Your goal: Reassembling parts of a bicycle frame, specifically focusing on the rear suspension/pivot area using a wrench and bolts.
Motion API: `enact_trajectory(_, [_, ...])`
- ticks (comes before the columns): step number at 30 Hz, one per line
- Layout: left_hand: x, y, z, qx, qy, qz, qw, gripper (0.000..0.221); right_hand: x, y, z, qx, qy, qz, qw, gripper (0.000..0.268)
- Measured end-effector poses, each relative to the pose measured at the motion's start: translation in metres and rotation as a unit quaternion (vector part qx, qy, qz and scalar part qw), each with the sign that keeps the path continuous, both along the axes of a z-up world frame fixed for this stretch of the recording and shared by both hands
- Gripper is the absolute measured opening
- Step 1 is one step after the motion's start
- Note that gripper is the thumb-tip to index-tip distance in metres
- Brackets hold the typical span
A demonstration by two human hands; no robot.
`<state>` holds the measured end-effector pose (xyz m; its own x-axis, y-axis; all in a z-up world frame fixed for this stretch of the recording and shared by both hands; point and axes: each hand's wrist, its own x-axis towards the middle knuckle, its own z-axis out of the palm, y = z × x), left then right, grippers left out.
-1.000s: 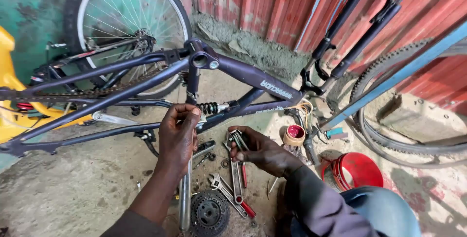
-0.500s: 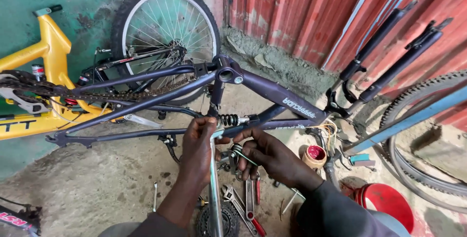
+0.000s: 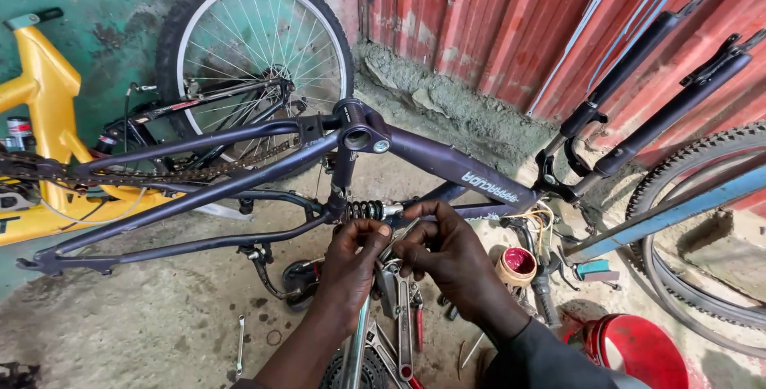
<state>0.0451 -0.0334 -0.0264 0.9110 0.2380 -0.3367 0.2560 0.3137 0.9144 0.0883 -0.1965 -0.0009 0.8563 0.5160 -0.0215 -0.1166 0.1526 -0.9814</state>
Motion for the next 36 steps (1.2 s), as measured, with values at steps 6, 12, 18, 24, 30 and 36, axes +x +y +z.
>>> enact_trajectory(6, [0.000, -0.003, -0.021, -0.078, -0.021, 0.066, 0.995, 0.017, -0.018, 0.019, -0.008, -0.010, 0.102, -0.098, 0.990, 0.050])
enact_trajectory(12, [0.005, -0.005, -0.030, -0.072, -0.007, 0.113, 0.991, 0.014, -0.035, 0.035, -0.006, -0.111, 0.041, -0.110, 0.987, 0.060])
enact_trajectory(18, [-0.004, -0.011, -0.009, -0.049, -0.010, 0.137, 0.989, 0.022, -0.046, 0.045, -0.030, 0.012, 0.043, -0.165, 0.985, 0.057])
enact_trajectory(24, [-0.006, -0.009, -0.003, -0.007, -0.040, 0.191, 0.981, 0.022, -0.040, 0.047, -0.036, -0.026, 0.019, -0.180, 0.983, 0.016])
enact_trajectory(30, [-0.006, -0.001, -0.003, -0.079, -0.073, 0.191, 0.976, 0.029, -0.046, 0.050, -0.026, -0.174, -0.147, -0.163, 0.960, 0.031])
enact_trajectory(36, [-0.004, 0.014, 0.006, -0.080, -0.048, 0.189, 0.978, 0.023, -0.042, 0.054, -0.030, -0.249, -0.244, -0.030, 0.937, 0.048])
